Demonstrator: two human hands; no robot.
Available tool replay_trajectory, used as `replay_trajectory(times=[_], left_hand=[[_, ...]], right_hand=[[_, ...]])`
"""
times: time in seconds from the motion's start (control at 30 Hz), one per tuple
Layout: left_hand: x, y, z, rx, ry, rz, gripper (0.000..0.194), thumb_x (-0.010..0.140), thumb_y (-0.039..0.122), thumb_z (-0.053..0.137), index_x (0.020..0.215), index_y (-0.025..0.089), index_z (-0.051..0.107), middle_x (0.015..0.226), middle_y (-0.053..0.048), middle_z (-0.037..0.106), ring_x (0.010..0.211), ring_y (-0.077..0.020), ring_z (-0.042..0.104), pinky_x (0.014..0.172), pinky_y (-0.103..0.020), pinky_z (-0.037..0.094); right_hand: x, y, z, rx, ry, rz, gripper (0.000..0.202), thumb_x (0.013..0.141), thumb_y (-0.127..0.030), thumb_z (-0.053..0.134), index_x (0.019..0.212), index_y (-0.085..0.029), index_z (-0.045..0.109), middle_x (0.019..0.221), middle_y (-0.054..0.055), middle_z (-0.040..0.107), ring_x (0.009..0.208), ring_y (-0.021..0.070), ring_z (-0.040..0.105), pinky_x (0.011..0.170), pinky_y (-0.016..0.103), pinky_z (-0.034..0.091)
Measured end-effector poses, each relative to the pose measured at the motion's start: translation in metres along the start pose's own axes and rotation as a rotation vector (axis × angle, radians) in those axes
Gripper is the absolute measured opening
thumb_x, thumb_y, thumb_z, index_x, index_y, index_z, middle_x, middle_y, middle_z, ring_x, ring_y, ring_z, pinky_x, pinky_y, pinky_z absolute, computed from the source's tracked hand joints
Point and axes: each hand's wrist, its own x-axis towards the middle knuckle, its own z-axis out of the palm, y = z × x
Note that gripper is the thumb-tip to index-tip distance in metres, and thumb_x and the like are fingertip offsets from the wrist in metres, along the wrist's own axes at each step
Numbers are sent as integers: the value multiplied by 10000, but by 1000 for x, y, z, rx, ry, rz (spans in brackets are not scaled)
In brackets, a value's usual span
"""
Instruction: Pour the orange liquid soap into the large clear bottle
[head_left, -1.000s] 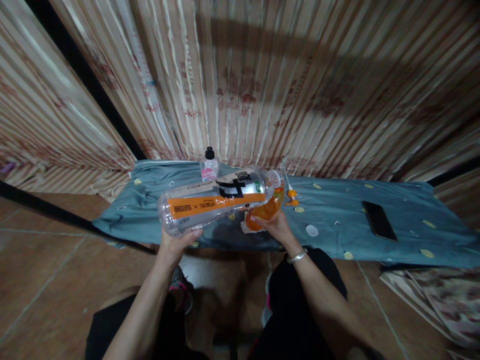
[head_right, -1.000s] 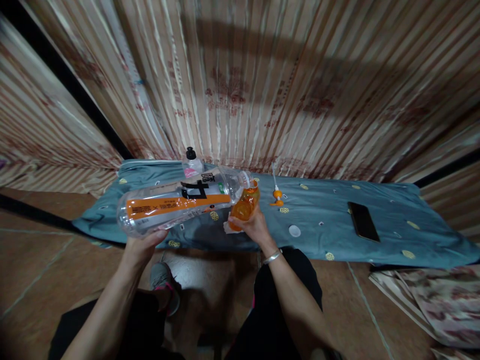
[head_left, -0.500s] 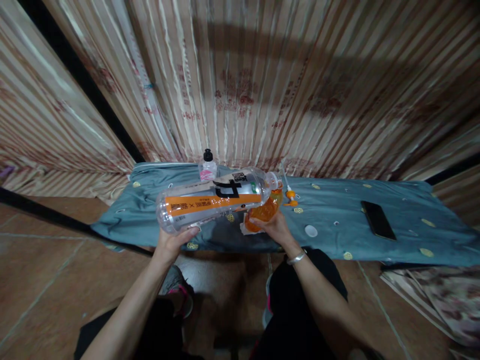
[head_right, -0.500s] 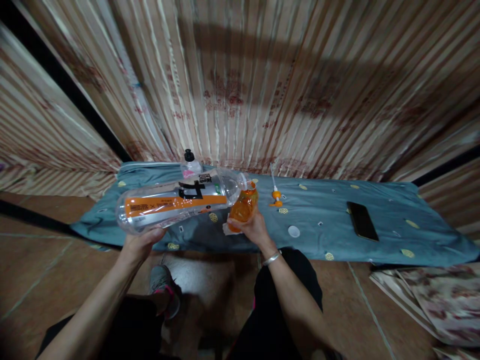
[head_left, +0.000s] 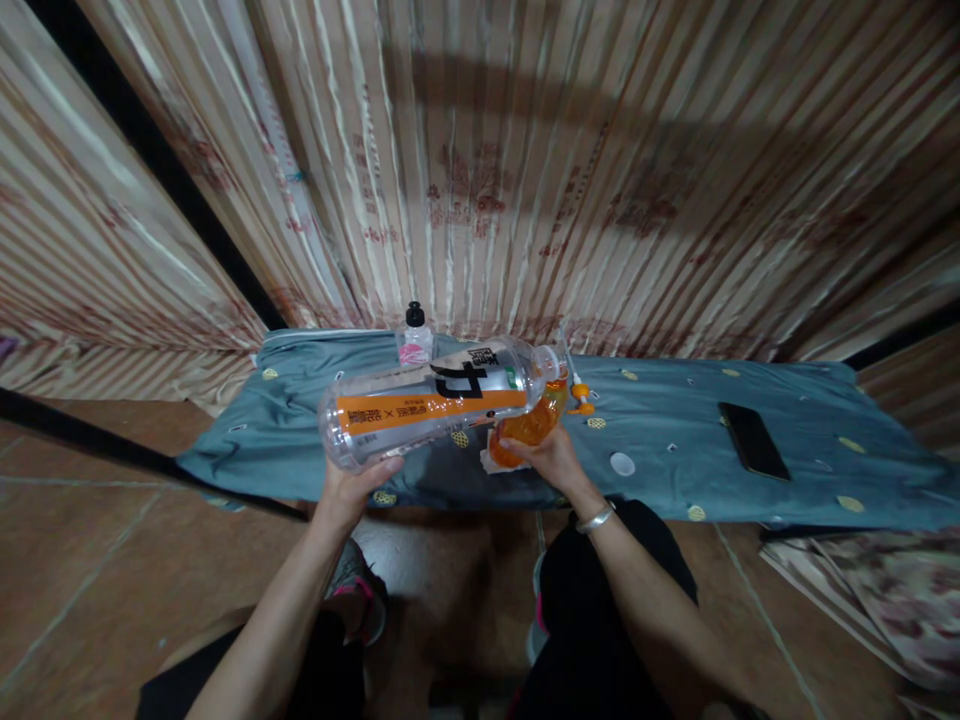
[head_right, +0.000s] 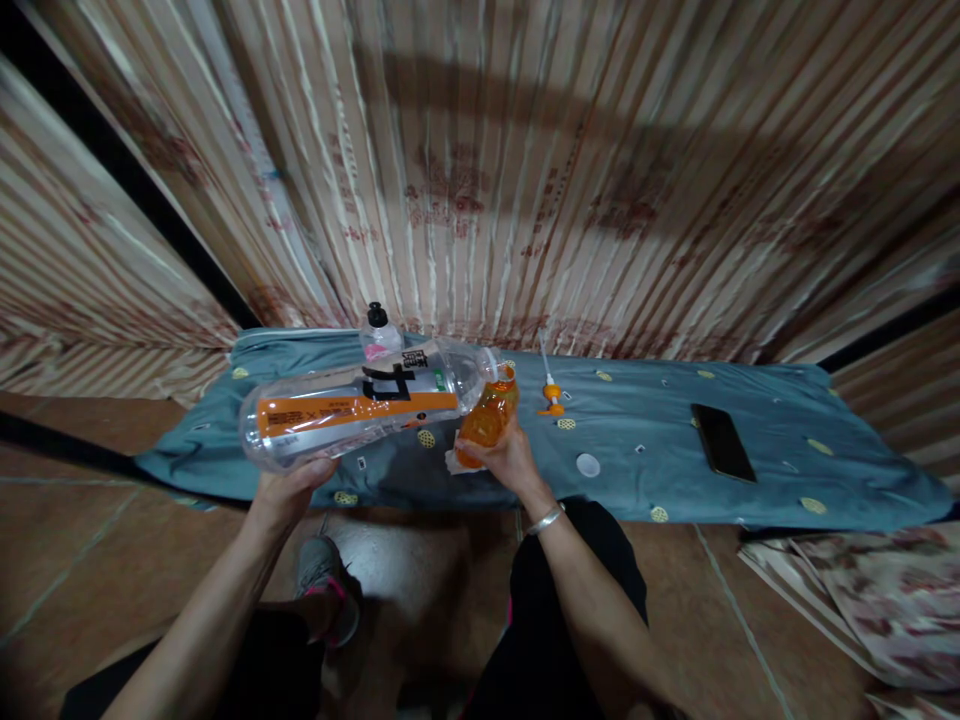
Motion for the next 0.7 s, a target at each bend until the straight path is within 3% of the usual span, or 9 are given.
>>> replay_trajectory(times=[0.17,0.33,0.7], left_hand=[[2,-3,-5,-55,-26,-64,634,457,420,961,1022,205,770,866,-86,792,1036,-369,761,1037,-532,587],[1,-4,-9,-61,-20,-57,580,471,423,954,969,186,776,1016,-121,822,1069,-363,759,1016,-482,604],[-4,18,-5,9,27,-29,713,413,492,972,999,154,747,983,-139,816,975,-370,778,980,-521,609]], right_hand=[[0,-1,0,-22,11,7,717,613,-463,967,1222,-219,677,1141,106,832,1075,365,792,986,525,645],[-1,-3,1,-33,24,-3,771,608,-480,971,1261,-217,657,1123,104,832,1048,353,799,952,489,654],[-3,-5,2,-62,43,0,775,608,-544,929,1242,-216,628,1156,114,815,1059,350,787,957,494,630]])
